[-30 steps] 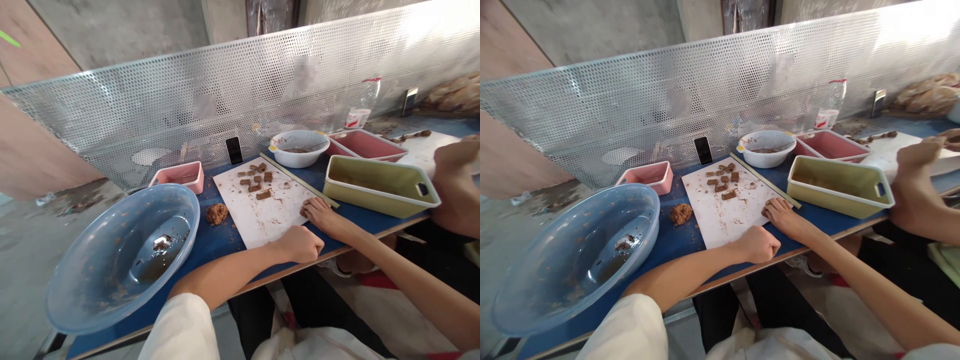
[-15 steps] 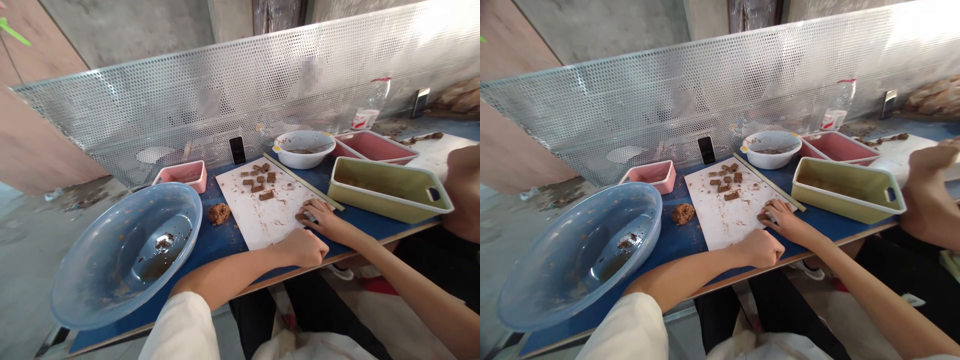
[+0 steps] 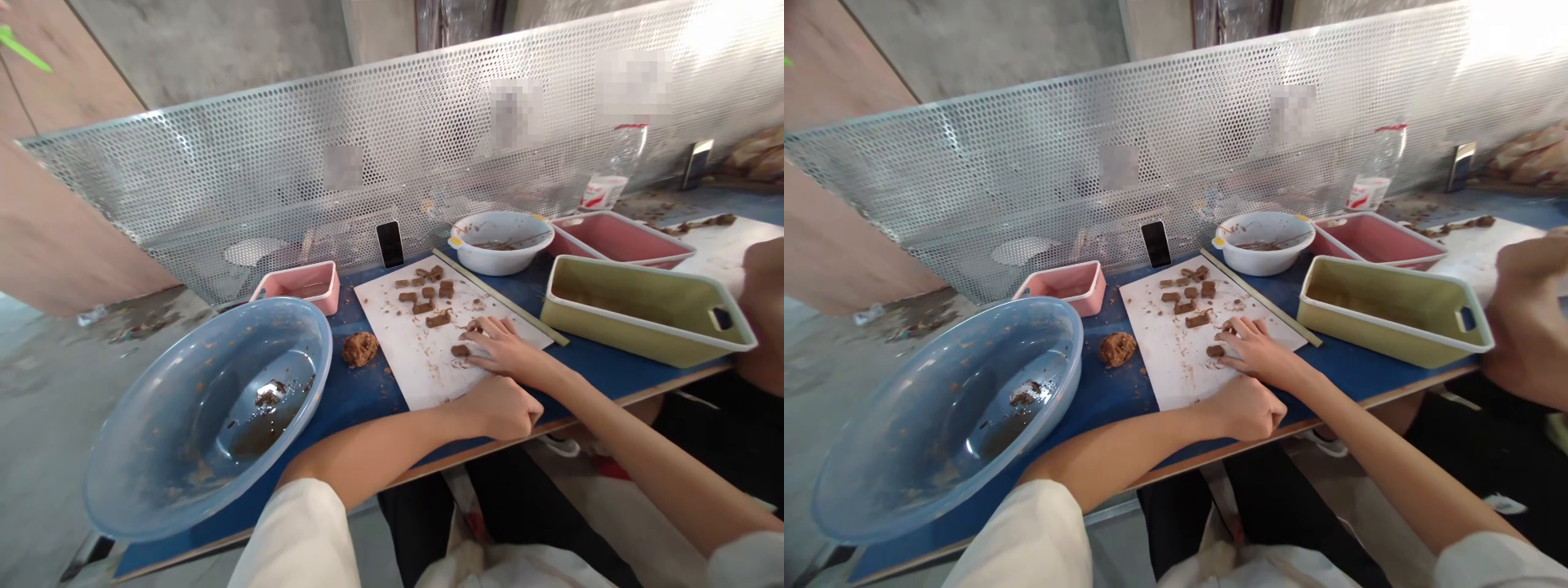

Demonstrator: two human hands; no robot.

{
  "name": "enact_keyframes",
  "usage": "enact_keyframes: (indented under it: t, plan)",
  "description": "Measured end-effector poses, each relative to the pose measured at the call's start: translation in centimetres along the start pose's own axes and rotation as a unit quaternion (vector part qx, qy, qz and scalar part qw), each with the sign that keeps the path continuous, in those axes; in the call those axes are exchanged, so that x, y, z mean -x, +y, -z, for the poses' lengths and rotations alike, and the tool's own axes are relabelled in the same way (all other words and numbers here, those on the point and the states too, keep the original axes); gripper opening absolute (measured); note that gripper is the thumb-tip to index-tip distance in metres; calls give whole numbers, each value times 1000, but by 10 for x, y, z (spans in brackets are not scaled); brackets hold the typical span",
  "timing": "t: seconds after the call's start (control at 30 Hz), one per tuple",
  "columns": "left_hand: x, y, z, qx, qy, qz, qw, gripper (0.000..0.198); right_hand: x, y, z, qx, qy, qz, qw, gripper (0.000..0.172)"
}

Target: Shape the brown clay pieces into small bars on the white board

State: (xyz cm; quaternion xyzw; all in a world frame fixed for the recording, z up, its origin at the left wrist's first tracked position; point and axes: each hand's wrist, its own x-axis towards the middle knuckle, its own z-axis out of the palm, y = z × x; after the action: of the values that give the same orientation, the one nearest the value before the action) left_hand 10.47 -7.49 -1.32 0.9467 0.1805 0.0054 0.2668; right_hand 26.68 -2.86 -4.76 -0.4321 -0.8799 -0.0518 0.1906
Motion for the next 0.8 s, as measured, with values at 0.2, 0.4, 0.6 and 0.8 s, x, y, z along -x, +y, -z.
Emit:
enact_keyframes:
  t: [0.2, 0.4, 0.6, 0.8]
  plan:
    - [0, -2, -4, -8, 14, -9, 1000, 17, 16, -15, 31, 16, -14, 25, 999, 42]
    - [1, 1, 0, -6, 3, -1, 1000, 16, 16, -14, 27, 9, -22, 31, 999, 45]
    - [0, 1, 0, -21, 0, -2, 1000, 17, 11, -12, 31, 15, -47, 51, 997, 40]
    - [-1, 0, -3, -14, 3, 1, 1000, 15, 19, -19, 27, -28, -27, 3, 999, 60]
